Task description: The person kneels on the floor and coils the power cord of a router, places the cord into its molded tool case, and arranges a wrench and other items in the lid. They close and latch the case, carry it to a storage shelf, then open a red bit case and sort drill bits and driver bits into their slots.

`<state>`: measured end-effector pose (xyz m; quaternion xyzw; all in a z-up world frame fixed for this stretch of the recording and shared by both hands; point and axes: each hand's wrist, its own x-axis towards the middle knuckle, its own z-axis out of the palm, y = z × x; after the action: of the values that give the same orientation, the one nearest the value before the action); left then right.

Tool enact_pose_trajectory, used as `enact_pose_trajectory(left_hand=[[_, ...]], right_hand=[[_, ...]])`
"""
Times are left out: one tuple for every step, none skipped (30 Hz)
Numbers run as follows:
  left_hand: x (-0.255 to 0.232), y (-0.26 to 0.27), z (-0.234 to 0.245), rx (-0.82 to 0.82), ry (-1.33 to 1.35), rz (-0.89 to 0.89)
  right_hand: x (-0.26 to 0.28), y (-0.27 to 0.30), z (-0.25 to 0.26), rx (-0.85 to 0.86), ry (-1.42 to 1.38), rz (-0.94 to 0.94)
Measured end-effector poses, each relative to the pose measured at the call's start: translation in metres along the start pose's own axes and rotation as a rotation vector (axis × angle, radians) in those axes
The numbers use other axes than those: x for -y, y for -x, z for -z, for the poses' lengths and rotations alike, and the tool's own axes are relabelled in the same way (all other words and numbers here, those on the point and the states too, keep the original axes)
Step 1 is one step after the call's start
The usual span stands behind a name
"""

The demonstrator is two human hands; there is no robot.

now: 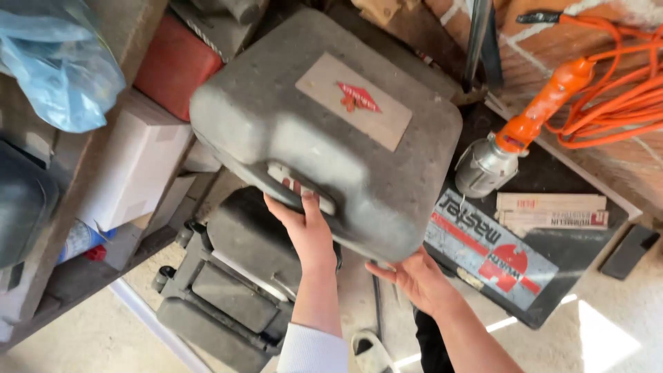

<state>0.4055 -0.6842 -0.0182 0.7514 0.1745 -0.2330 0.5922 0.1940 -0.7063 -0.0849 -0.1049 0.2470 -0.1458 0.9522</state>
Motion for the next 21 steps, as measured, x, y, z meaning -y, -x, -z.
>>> enact_pose_trajectory(left_hand=[[0.000, -0.004, -0.002, -0.012, 0.014, 0.023], [-0.003, -0.006, -0.004, -0.010, 0.023, 0.011], [-0.004, -0.005, -0.002, -0.001, 0.012, 0.028], [-0.005, -0.003, 0.000, 0.009, 0.001, 0.044], [-0.004, -0.003, 0.001, 0.011, 0.002, 0.045], [-0.003, -0.004, 0.002, 0.012, -0.002, 0.069], [-0.003, -0.005, 0.003, 0.013, -0.004, 0.090], [-0.001, -0.006, 0.002, 0.013, -0.002, 0.089], [0.001, -0.007, 0.002, 0.019, -0.009, 0.071], [0.003, -0.008, 0.003, 0.024, -0.016, 0.053], [0.004, -0.009, 0.003, 0.025, -0.015, 0.050], [0.004, -0.009, 0.002, 0.036, -0.012, 0.024], [0.005, -0.009, 0.003, 0.045, -0.013, -0.001], [0.006, -0.010, 0.003, 0.045, -0.015, -0.002], [0.007, -0.011, 0.003, 0.038, -0.027, 0.002], [0.009, -0.012, 0.003, 0.031, -0.039, 0.006], [0.013, -0.014, 0.004, 0.033, -0.039, 0.006], [0.018, -0.016, 0.005, 0.040, -0.023, -0.022], [0.022, -0.017, 0.006, 0.045, -0.007, -0.051], [0.027, -0.020, 0.007, 0.045, -0.007, -0.051], [0.031, -0.023, 0.008, 0.040, 0.012, -0.067]], right_hand=[[0.001, -0.005, 0.000, -0.030, 0.014, -0.001], [0.007, -0.012, -0.005, -0.016, 0.020, 0.004], [0.009, -0.012, -0.012, -0.022, 0.005, -0.022], [0.011, -0.012, -0.018, -0.028, -0.009, -0.048], [0.011, -0.012, -0.019, -0.029, -0.007, -0.046], [0.011, -0.012, -0.020, -0.050, -0.003, -0.057], [0.012, -0.013, -0.021, -0.067, 0.002, -0.067], [0.013, -0.014, -0.021, -0.065, 0.005, -0.066], [0.013, -0.014, -0.022, -0.073, 0.008, -0.070], [0.013, -0.015, -0.022, -0.080, 0.012, -0.075], [0.014, -0.016, -0.022, -0.077, 0.013, -0.073], [0.014, -0.017, -0.022, -0.091, 0.018, -0.079], [0.013, -0.016, -0.023, -0.105, 0.020, -0.086], [0.013, -0.017, -0.022, -0.104, 0.018, -0.086], [0.013, -0.017, -0.021, -0.106, 0.010, -0.088], [0.013, -0.016, -0.020, -0.108, 0.002, -0.089], [0.012, -0.016, -0.019, -0.108, 0.003, -0.088], [0.011, -0.015, -0.017, -0.108, -0.008, -0.085], [0.010, -0.015, -0.016, -0.107, -0.020, -0.084], [0.009, -0.015, -0.015, -0.107, -0.020, -0.084], [0.008, -0.015, -0.014, -0.117, -0.024, -0.084]])
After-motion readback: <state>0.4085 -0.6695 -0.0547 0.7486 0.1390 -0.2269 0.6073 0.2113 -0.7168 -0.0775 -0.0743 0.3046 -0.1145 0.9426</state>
